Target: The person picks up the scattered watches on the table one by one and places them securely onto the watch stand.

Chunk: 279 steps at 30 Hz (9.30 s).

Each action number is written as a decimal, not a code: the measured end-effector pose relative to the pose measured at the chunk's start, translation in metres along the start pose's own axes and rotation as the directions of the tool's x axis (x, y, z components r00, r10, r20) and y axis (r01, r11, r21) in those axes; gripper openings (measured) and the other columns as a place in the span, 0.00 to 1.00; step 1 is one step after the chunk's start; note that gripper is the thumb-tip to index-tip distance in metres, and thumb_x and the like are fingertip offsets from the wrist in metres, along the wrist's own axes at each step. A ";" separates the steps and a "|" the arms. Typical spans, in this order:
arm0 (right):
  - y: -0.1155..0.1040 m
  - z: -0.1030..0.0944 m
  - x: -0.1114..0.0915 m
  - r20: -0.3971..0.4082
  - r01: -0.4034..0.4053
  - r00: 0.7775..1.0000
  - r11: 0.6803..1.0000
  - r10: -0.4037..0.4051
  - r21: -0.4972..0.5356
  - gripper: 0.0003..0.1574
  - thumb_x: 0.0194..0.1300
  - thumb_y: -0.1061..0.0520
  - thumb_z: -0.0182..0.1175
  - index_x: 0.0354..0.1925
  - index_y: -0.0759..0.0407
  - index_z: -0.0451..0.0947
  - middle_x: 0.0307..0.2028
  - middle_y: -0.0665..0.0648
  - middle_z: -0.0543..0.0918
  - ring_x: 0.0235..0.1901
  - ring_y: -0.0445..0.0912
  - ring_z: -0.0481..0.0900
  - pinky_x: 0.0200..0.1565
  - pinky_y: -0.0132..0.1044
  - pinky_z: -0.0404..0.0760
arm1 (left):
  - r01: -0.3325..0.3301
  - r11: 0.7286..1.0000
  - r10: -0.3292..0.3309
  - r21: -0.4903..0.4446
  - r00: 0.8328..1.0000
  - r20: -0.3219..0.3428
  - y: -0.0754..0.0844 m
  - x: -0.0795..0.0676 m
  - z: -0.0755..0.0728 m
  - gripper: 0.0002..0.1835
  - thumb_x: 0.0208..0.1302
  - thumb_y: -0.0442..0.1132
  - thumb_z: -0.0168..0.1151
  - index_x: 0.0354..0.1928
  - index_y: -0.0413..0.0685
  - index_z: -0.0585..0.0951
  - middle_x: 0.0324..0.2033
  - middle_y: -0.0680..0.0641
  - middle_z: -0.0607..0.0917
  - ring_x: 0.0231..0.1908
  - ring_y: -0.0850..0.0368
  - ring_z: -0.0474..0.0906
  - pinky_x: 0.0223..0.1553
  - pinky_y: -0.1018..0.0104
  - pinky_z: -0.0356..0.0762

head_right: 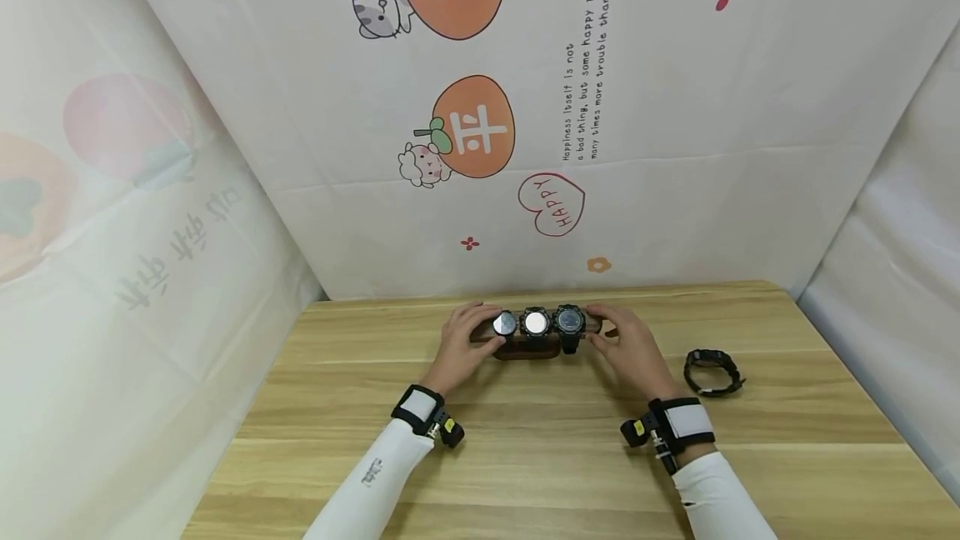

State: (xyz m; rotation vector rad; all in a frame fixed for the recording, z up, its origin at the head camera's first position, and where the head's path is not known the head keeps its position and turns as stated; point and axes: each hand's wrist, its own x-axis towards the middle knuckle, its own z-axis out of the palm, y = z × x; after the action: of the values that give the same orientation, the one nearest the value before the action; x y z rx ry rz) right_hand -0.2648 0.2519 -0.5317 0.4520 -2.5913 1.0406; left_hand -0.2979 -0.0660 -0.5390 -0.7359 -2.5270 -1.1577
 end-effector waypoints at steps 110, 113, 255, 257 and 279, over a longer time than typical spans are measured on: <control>0.066 -0.100 -0.087 -0.152 -0.098 0.986 0.969 0.064 -0.226 0.25 0.65 0.72 0.68 0.60 0.75 0.78 0.57 0.82 0.78 0.52 0.75 0.74 0.48 0.71 0.74 | 0.063 0.955 -0.037 -0.289 0.995 0.095 0.011 -0.098 -0.023 0.20 0.76 0.36 0.66 0.67 0.43 0.80 0.51 0.44 0.90 0.53 0.49 0.87 0.56 0.55 0.89; 0.072 -0.102 -0.091 -0.136 -0.128 0.986 0.962 0.097 -0.239 0.25 0.66 0.71 0.68 0.60 0.75 0.78 0.57 0.82 0.78 0.50 0.74 0.75 0.44 0.70 0.76 | 0.057 0.951 -0.029 -0.303 0.995 0.095 0.011 -0.098 -0.021 0.20 0.76 0.35 0.66 0.66 0.40 0.80 0.51 0.44 0.90 0.52 0.50 0.87 0.56 0.57 0.89; -0.075 0.036 -0.041 0.030 0.061 0.997 0.990 -0.065 0.128 0.19 0.63 0.73 0.70 0.44 0.58 0.75 0.53 0.61 0.86 0.54 0.58 0.86 0.51 0.47 0.92 | 0.124 0.925 -0.079 -0.359 0.987 0.137 0.051 -0.064 0.019 0.32 0.75 0.52 0.68 0.74 0.47 0.75 0.64 0.47 0.81 0.57 0.58 0.81 0.58 0.59 0.88; -0.075 0.036 -0.041 0.037 0.072 0.996 0.989 -0.077 0.130 0.20 0.62 0.73 0.71 0.45 0.58 0.75 0.53 0.60 0.85 0.54 0.57 0.86 0.52 0.46 0.92 | 0.113 0.926 -0.069 -0.361 0.989 0.131 0.050 -0.064 0.018 0.31 0.75 0.50 0.68 0.74 0.47 0.75 0.65 0.47 0.81 0.58 0.58 0.81 0.58 0.59 0.88; -0.080 0.036 -0.042 0.084 0.038 0.995 0.982 -0.054 0.185 0.21 0.65 0.61 0.77 0.47 0.55 0.74 0.58 0.62 0.84 0.59 0.62 0.84 0.58 0.51 0.89 | 0.118 0.929 -0.081 -0.351 0.990 0.118 0.047 -0.067 0.014 0.27 0.74 0.47 0.71 0.70 0.54 0.76 0.63 0.47 0.82 0.58 0.50 0.83 0.59 0.54 0.87</control>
State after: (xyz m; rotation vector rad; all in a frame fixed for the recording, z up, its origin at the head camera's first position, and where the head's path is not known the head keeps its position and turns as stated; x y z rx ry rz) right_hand -0.2010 0.1788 -0.5246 0.6130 -2.5580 1.2763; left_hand -0.2164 -0.0515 -0.5477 -0.7719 -2.4863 -1.6868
